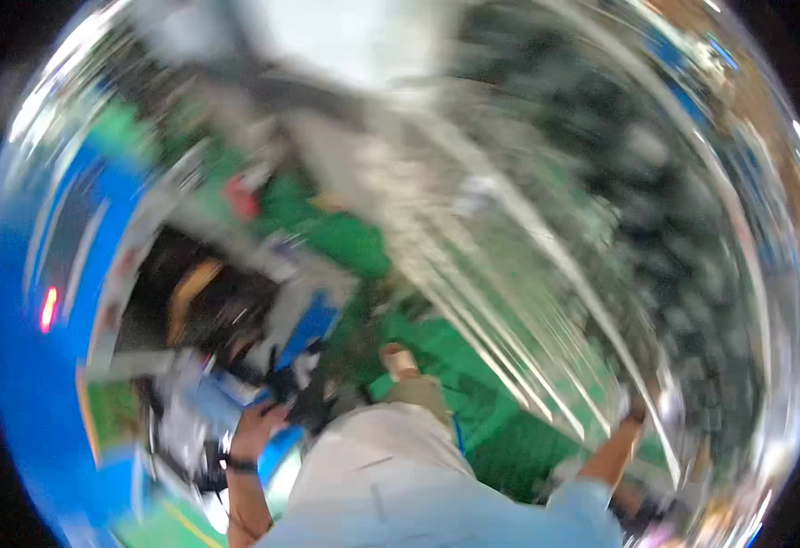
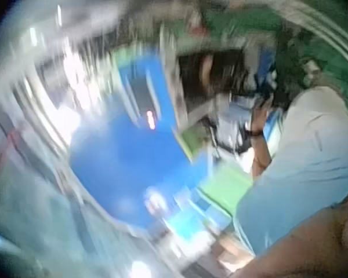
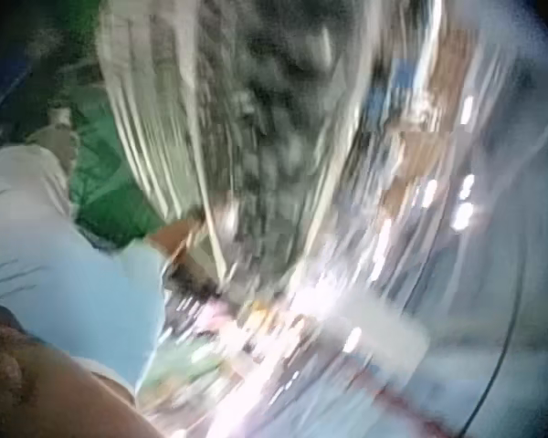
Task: The person repeatedly picks up black shoes from a wire rack, places them into a blue machine, and removes them after a short cycle. The shoes are then placed on a nearby metal table. This sequence is repeated multiple times with different shoes.
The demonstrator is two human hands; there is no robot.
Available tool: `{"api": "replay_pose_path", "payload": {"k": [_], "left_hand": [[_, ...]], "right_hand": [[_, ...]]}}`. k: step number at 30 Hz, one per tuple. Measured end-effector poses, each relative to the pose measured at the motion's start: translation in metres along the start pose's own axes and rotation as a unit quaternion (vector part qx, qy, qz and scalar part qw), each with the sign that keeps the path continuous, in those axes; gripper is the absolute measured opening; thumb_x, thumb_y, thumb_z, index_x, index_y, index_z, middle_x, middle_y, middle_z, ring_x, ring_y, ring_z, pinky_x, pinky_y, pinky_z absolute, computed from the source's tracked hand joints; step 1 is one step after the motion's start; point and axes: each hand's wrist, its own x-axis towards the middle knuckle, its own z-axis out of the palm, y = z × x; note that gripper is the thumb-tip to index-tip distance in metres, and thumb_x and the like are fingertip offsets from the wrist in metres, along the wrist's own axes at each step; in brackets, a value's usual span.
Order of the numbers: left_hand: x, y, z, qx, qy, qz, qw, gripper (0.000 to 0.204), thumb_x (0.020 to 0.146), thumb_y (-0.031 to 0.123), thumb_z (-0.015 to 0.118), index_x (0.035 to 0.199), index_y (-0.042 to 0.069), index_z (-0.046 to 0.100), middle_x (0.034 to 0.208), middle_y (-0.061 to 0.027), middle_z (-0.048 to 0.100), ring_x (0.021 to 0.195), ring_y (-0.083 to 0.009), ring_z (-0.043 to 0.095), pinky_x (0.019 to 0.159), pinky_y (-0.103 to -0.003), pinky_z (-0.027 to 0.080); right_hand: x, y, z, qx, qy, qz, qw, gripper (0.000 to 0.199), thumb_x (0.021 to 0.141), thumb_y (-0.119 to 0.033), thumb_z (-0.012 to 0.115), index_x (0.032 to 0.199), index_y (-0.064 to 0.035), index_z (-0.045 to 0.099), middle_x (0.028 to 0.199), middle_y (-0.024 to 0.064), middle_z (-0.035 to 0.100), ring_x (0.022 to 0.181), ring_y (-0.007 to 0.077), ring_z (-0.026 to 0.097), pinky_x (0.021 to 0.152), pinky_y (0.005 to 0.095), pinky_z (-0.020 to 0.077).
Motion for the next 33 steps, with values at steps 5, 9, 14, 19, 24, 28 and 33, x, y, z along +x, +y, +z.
{"api": "replay_pose_path", "payload": {"k": [5,9,14,19,24,28,33], "left_hand": [[-0.103,-0.073,-0.100,0.029,0.151,-0.035,0.987,0.039,0.093,0.022,0.081,0.123,-0.001,0.073,0.097,-0.0043,0.075,0.090,-0.0112,0.065,0.083,-0.032,0.054],[-0.152,-0.209,-0.127,-0.058,0.407,0.023,0.911,0.038,0.092,0.024,0.081,0.120,0.000,0.072,0.121,-0.0129,0.071,0.107,-0.0206,0.067,0.097,-0.037,0.053],[-0.132,-0.359,-0.187,0.164,0.526,-0.168,0.818,0.044,0.088,0.041,0.077,0.110,0.003,0.076,0.133,-0.0229,0.068,0.134,-0.0420,0.054,0.117,-0.050,0.040],[-0.121,-0.360,-0.192,0.157,0.547,-0.244,0.785,0.038,0.087,0.040,0.075,0.107,0.007,0.079,0.114,-0.0170,0.075,0.135,-0.0364,0.054,0.123,-0.053,0.029],[-0.186,-0.382,-0.085,0.091,0.600,-0.196,0.770,0.034,0.082,0.040,0.079,0.098,0.010,0.080,0.114,-0.0103,0.076,0.141,-0.0335,0.051,0.125,-0.060,0.028],[-0.281,-0.393,0.050,0.016,0.636,-0.250,0.730,0.037,0.078,0.040,0.080,0.097,0.008,0.081,0.125,-0.0209,0.072,0.137,-0.0392,0.054,0.122,-0.052,0.036],[-0.410,-0.372,0.276,-0.037,0.669,-0.457,0.585,0.036,0.072,0.038,0.084,0.096,0.011,0.084,0.133,-0.0248,0.068,0.131,-0.0426,0.058,0.113,-0.050,0.046]], "right_hand": [[-0.134,-0.206,-0.035,0.195,0.131,-0.175,0.956,0.046,0.105,-0.024,0.064,0.145,-0.0019,0.062,0.136,0.0223,0.070,0.124,0.0351,0.068,0.104,0.0423,0.0520],[-0.251,-0.412,-0.106,0.190,-0.145,-0.388,0.890,0.064,0.108,-0.036,0.063,0.161,-0.0054,0.044,0.169,0.0201,0.034,0.147,0.0355,0.048,0.119,0.0497,0.0449],[-0.358,-0.545,-0.187,0.180,-0.311,-0.579,0.732,0.059,0.109,-0.019,0.062,0.163,-0.0054,0.041,0.159,0.0206,0.048,0.137,0.0316,0.058,0.108,0.0426,0.0520],[-0.427,-0.610,-0.213,0.168,-0.385,-0.713,0.561,0.061,0.104,-0.008,0.065,0.161,-0.0027,0.044,0.131,0.0198,0.068,0.110,0.0231,0.067,0.094,0.0370,0.0545],[-0.503,-0.649,-0.226,0.065,-0.406,-0.753,0.514,0.049,0.107,-0.008,0.061,0.153,0.0039,0.052,0.149,0.0233,0.059,0.130,0.0348,0.065,0.108,0.0409,0.0532],[-0.556,-0.650,-0.242,-0.009,-0.361,-0.874,0.325,0.054,0.107,-0.032,0.062,0.152,-0.0029,0.056,0.143,0.0231,0.066,0.132,0.0367,0.063,0.108,0.0422,0.0489],[-0.589,-0.641,-0.253,-0.067,-0.312,-0.930,0.181,0.054,0.105,-0.032,0.064,0.150,-0.0034,0.058,0.138,0.0239,0.068,0.128,0.0376,0.065,0.104,0.0414,0.0506]]}}
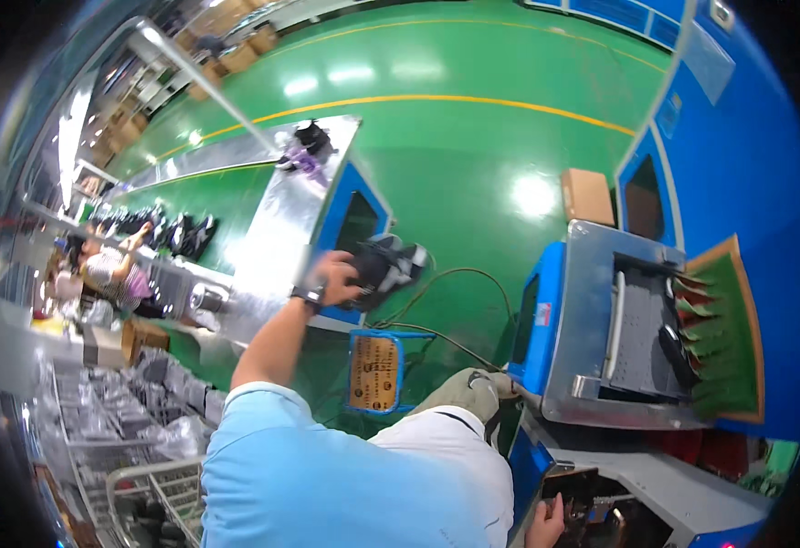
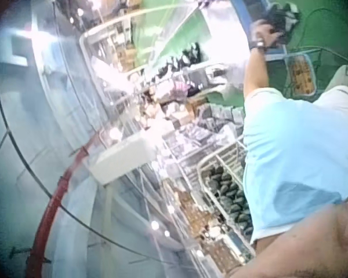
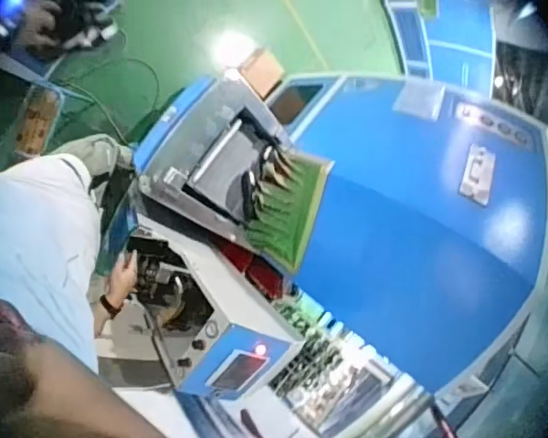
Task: The person repeatedly picks up black shoes from a wire rack, places them into a blue machine, and removes them after a short cycle. The shoes are then placed on a nearby metal table. This sequence is repeated multiple times with different shoes.
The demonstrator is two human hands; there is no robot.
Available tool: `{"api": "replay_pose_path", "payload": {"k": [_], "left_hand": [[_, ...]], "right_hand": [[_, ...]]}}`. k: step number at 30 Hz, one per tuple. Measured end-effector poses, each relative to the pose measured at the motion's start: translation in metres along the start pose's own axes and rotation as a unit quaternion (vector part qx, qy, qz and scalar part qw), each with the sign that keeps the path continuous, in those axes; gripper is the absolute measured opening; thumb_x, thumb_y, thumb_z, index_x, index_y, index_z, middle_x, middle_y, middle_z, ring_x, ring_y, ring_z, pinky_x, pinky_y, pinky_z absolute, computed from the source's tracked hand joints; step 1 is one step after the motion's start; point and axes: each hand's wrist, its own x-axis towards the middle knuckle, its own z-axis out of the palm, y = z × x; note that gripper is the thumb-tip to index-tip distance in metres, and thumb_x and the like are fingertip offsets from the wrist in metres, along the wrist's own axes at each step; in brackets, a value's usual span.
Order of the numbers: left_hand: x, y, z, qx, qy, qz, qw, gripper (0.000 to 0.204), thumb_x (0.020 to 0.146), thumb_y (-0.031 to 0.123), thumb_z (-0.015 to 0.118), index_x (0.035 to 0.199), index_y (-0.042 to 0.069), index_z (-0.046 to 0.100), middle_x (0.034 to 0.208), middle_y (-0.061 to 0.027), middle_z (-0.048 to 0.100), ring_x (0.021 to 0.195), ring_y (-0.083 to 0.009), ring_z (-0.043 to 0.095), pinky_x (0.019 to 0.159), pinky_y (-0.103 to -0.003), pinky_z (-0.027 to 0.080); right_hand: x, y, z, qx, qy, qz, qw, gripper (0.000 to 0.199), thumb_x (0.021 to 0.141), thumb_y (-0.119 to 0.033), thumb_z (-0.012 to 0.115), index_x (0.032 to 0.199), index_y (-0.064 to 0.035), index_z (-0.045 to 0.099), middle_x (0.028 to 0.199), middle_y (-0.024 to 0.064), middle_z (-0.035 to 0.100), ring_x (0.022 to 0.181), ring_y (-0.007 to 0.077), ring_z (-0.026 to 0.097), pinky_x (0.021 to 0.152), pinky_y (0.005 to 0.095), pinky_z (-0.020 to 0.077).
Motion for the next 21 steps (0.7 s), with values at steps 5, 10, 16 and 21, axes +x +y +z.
{"api": "replay_pose_path", "payload": {"k": [5,10,16,21], "left_hand": [[-0.114,-0.166,-0.104,0.257,0.241,-0.315,0.881,0.039,0.079,0.037,0.081,0.106,0.010,0.076,0.122,-0.0205,0.072,0.115,-0.0428,0.066,0.095,-0.051,0.054],[-0.056,-0.130,-0.124,0.258,0.242,-0.442,0.825,0.035,0.097,0.032,0.066,0.117,0.003,0.068,0.116,-0.0224,0.073,0.106,-0.0413,0.071,0.092,-0.052,0.057],[0.097,0.115,0.147,-0.043,0.019,0.097,0.994,0.029,0.092,0.015,0.065,0.119,0.007,0.070,0.109,-0.0220,0.072,0.108,-0.0437,0.068,0.094,-0.053,0.056],[0.219,0.474,0.267,-0.081,-0.217,0.513,0.827,0.039,0.095,0.014,0.061,0.133,0.007,0.066,0.134,-0.0181,0.069,0.126,-0.0393,0.064,0.108,-0.049,0.052]], "right_hand": [[0.000,0.013,-0.011,0.036,0.013,-0.048,0.998,0.049,0.105,-0.028,0.066,0.145,-0.0008,0.062,0.126,0.0230,0.074,0.112,0.0365,0.070,0.098,0.0405,0.0534],[-0.025,-0.077,-0.080,-0.162,0.337,-0.204,0.905,0.029,0.105,-0.022,0.069,0.120,0.0020,0.076,0.117,0.0228,0.076,0.107,0.0390,0.072,0.096,0.0441,0.0552],[0.008,-0.020,-0.182,-0.156,0.645,-0.055,0.746,0.046,0.108,-0.012,0.062,0.149,0.0067,0.054,0.152,0.0236,0.058,0.140,0.0348,0.058,0.118,0.0431,0.0440],[0.068,-0.032,-0.222,-0.358,0.578,0.124,0.723,0.062,0.109,-0.031,0.053,0.159,0.0044,0.042,0.167,0.0235,0.039,0.156,0.0418,0.035,0.125,0.0549,0.0271]]}}
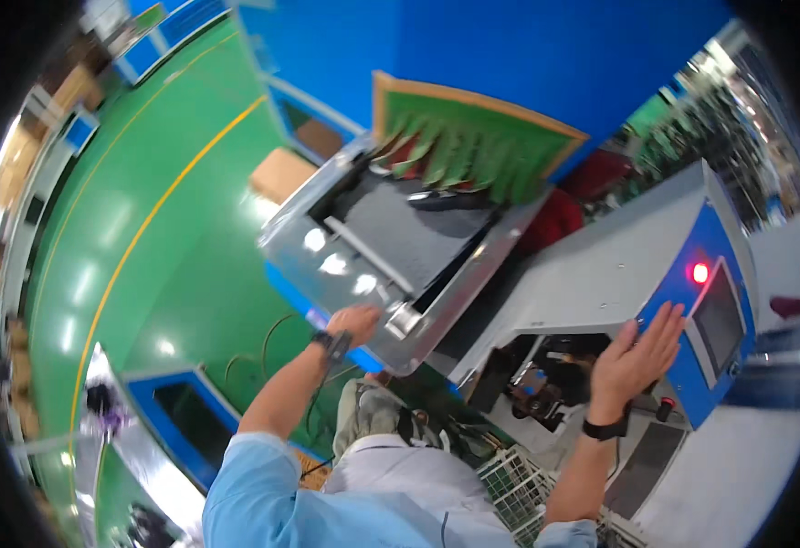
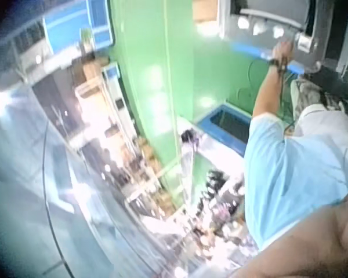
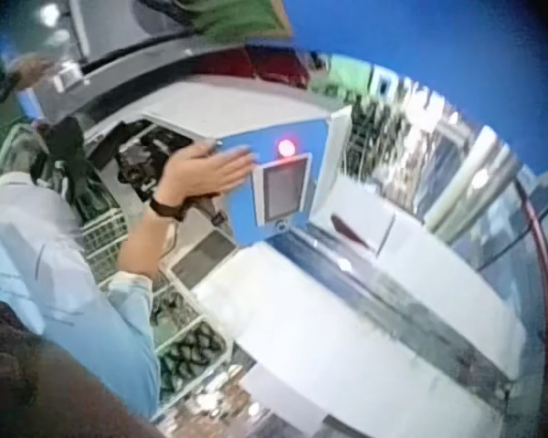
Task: The person repeatedly picks up black shoes from a wire rack, places them into a blue machine, and removes them after a short cycle. The shoes are then placed on a nearby metal table. This sequence is repeated multiple times with different shoes.
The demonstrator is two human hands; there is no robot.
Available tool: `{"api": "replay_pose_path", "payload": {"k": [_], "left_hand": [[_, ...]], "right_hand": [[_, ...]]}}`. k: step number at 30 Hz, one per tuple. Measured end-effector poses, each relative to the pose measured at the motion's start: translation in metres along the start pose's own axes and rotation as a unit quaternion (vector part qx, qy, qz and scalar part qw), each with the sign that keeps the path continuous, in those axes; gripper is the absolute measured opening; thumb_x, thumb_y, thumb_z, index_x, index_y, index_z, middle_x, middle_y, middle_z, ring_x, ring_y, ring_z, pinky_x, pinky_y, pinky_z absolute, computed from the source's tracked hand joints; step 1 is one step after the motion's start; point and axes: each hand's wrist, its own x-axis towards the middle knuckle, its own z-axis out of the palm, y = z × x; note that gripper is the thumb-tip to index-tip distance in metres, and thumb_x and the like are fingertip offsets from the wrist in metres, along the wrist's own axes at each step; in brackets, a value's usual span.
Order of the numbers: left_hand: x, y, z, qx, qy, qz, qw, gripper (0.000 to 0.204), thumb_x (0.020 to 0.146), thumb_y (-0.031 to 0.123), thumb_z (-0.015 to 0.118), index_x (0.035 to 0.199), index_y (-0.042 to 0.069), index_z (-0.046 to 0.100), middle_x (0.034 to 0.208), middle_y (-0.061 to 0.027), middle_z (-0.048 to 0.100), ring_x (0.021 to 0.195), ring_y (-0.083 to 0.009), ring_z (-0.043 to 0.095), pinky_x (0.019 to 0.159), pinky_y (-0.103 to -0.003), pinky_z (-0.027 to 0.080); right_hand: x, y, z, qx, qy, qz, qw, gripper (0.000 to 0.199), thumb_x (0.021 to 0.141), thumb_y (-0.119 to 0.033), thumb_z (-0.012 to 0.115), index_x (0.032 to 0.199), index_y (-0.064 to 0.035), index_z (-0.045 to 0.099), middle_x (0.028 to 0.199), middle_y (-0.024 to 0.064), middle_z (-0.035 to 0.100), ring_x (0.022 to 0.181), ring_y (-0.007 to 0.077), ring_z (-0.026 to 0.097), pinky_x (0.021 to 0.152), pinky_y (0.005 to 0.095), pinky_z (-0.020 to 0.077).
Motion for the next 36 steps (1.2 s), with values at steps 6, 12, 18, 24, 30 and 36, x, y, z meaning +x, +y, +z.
{"api": "replay_pose_path", "payload": {"k": [6,12,18,24,30,36], "left_hand": [[0.322,0.000,-0.050,0.014,0.038,-0.142,0.989,0.061,0.084,0.012,0.074,0.142,0.003,0.055,0.134,-0.0247,0.068,0.126,-0.0429,0.064,0.106,-0.050,0.054],[0.376,-0.038,-0.005,0.099,0.033,-0.217,0.971,0.064,0.090,0.042,0.079,0.136,0.005,0.052,0.120,-0.0240,0.072,0.115,-0.0440,0.069,0.099,-0.052,0.055],[0.216,0.022,0.027,-0.345,0.037,-0.144,0.927,0.065,0.102,0.054,0.061,0.125,-0.007,0.064,0.114,-0.0325,0.073,0.113,-0.0467,0.070,0.095,-0.051,0.055],[0.033,0.208,-0.113,-0.415,-0.086,0.002,0.906,0.082,0.095,0.033,0.081,0.160,0.003,0.041,0.148,-0.0297,0.059,0.131,-0.0371,0.065,0.111,-0.046,0.050],[0.006,0.288,-0.088,-0.739,-0.163,-0.126,0.642,0.082,0.099,0.029,0.076,0.164,0.006,0.030,0.146,-0.0153,0.055,0.128,-0.0217,0.057,0.107,-0.037,0.049],[-0.009,0.371,-0.036,-0.405,-0.004,-0.034,0.914,0.039,0.110,0.038,0.054,0.123,0.002,0.060,0.122,-0.0226,0.068,0.103,-0.0407,0.068,0.087,-0.046,0.054]], "right_hand": [[-0.010,0.012,0.006,0.031,0.028,0.005,0.999,0.062,0.110,-0.036,0.047,0.157,0.0055,0.045,0.164,0.0242,0.044,0.153,0.0424,0.040,0.123,0.0565,0.0286],[-0.008,0.006,0.008,0.026,0.015,0.004,1.000,0.073,0.114,-0.052,0.032,0.158,0.0050,0.039,0.164,0.0255,0.041,0.151,0.0457,0.039,0.121,0.0593,0.0296],[-0.010,-0.011,-0.012,0.078,-0.040,0.089,0.992,0.064,0.110,-0.035,0.049,0.158,0.0055,0.038,0.166,0.0276,0.037,0.156,0.0470,0.032,0.127,0.0614,0.0210],[-0.109,-0.106,-0.017,0.577,-0.126,0.241,0.770,0.131,0.080,-0.026,0.093,0.167,0.0054,0.000,0.170,0.0297,0.022,0.158,0.0456,0.024,0.129,0.0526,0.0201],[-0.112,-0.062,-0.024,0.667,-0.195,0.261,0.670,0.120,0.078,-0.016,0.086,0.168,0.0023,0.009,0.156,0.0232,0.042,0.141,0.0333,0.047,0.121,0.0445,0.0365],[-0.164,-0.006,-0.062,0.640,-0.134,0.236,0.719,0.116,0.076,-0.014,0.083,0.167,0.0041,0.013,0.157,0.0291,0.044,0.141,0.0388,0.052,0.115,0.0476,0.0432]]}}
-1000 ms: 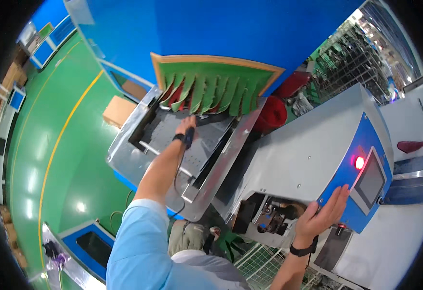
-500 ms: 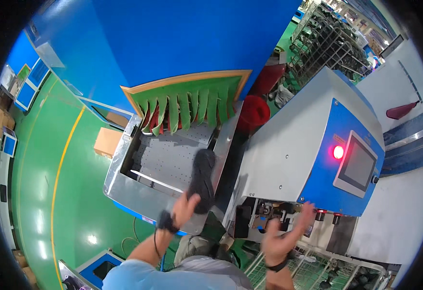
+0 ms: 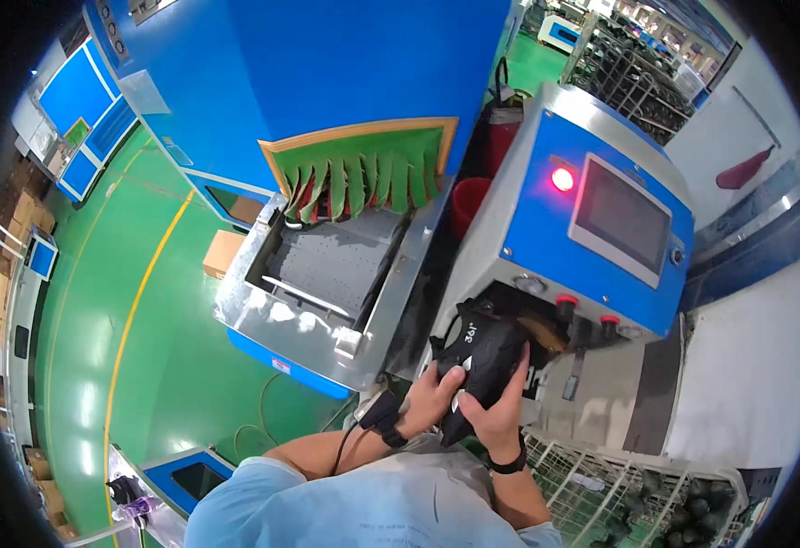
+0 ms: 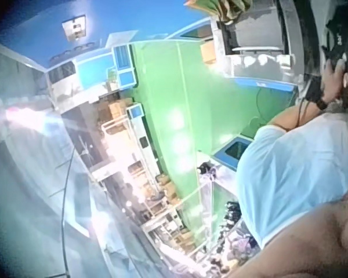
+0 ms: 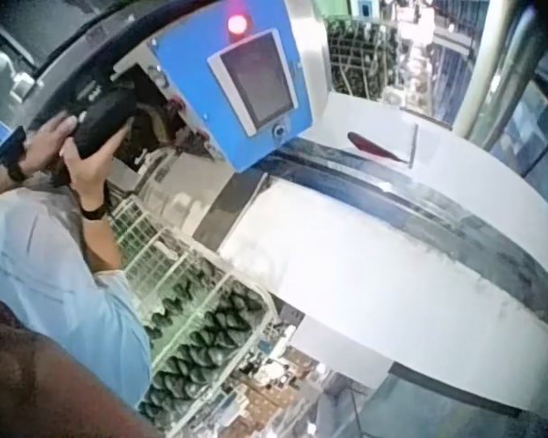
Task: The person repeatedly picks up black shoes from a wire rack, places them into a blue machine, and removes them after a short cycle. The shoes are then placed on a nearby metal table. This sequence is repeated multiple times with different shoes.
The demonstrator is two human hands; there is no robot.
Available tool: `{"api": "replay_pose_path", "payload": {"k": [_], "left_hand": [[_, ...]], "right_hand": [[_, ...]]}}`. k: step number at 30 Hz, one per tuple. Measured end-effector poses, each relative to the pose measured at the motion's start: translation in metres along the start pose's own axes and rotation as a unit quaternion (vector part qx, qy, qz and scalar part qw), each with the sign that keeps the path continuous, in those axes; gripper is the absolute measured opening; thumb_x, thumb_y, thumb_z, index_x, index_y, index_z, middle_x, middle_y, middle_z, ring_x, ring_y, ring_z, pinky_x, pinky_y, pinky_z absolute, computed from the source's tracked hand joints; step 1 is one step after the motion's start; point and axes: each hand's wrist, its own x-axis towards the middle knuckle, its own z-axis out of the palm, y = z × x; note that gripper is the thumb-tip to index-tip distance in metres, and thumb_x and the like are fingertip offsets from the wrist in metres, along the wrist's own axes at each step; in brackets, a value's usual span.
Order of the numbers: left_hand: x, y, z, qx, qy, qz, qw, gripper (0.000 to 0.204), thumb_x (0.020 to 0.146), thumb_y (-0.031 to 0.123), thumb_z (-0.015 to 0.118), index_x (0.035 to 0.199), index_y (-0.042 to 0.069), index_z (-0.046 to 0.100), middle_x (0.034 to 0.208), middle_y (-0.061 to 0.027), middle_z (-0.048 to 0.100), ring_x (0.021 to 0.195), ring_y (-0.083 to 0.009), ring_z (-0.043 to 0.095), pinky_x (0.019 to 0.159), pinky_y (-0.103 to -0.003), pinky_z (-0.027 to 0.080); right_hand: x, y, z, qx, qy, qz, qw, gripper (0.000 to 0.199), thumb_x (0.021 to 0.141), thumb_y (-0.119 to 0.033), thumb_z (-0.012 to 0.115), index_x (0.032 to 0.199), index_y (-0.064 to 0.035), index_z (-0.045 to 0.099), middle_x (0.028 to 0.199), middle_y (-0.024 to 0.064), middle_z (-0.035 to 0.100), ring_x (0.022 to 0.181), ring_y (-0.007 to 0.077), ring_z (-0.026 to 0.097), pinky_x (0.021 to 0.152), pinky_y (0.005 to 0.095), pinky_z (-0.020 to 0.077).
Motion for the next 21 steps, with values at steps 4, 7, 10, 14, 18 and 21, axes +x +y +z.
{"api": "replay_pose_path", "payload": {"k": [4,7,10,14,18,21], "left_hand": [[-0.014,0.000,0.025,0.193,-0.041,0.099,0.975,0.031,0.109,0.025,0.043,0.101,0.000,0.061,0.094,-0.0284,0.067,0.090,-0.0516,0.064,0.077,-0.057,0.050],[-0.036,0.015,0.028,0.302,-0.225,0.154,0.913,0.019,0.102,0.015,0.053,0.101,-0.003,0.059,0.093,-0.0247,0.066,0.085,-0.0487,0.064,0.074,-0.055,0.053],[-0.052,0.016,0.042,0.265,-0.210,0.241,0.910,0.021,0.103,0.014,0.052,0.099,-0.005,0.060,0.087,-0.0228,0.066,0.086,-0.0439,0.068,0.072,-0.053,0.054],[-0.037,0.048,0.029,0.073,-0.203,-0.089,0.972,0.036,0.108,0.029,0.057,0.122,-0.005,0.059,0.101,-0.0228,0.071,0.093,-0.0391,0.071,0.078,-0.047,0.055],[-0.029,0.009,0.017,0.155,-0.243,-0.065,0.956,0.046,0.109,0.038,0.058,0.131,-0.002,0.060,0.103,-0.0211,0.073,0.091,-0.0357,0.072,0.080,-0.043,0.056],[-0.017,-0.008,0.012,0.183,-0.259,-0.039,0.948,0.045,0.109,0.037,0.058,0.134,0.000,0.059,0.101,-0.0196,0.074,0.088,-0.0344,0.073,0.079,-0.043,0.057]], "right_hand": [[-0.035,0.005,-0.047,-0.151,-0.022,-0.040,0.987,0.113,0.075,-0.012,0.081,0.167,0.0040,0.017,0.138,0.0311,0.060,0.128,0.0440,0.063,0.105,0.0481,0.0519],[-0.065,0.045,-0.087,0.035,-0.038,0.102,0.993,0.107,0.074,-0.005,0.073,0.168,0.0018,0.023,0.146,0.0217,0.059,0.127,0.0320,0.063,0.110,0.0408,0.0489],[-0.107,0.109,-0.126,0.413,0.085,0.282,0.862,0.084,0.079,-0.018,0.062,0.159,0.0000,0.044,0.145,0.0168,0.063,0.127,0.0342,0.063,0.112,0.0433,0.0495],[-0.123,0.127,-0.144,0.566,0.147,0.270,0.765,0.072,0.088,-0.024,0.068,0.154,-0.0019,0.049,0.141,0.0160,0.065,0.122,0.0328,0.065,0.109,0.0420,0.0513],[-0.058,0.071,-0.138,0.149,0.129,0.205,0.959,0.091,0.091,-0.024,0.078,0.167,-0.0040,0.033,0.135,0.0093,0.065,0.111,0.0212,0.066,0.097,0.0340,0.0533],[-0.023,0.066,-0.129,-0.050,0.089,0.199,0.975,0.094,0.088,-0.023,0.079,0.167,-0.0069,0.032,0.139,0.0156,0.065,0.115,0.0256,0.069,0.099,0.0372,0.0543]]}}
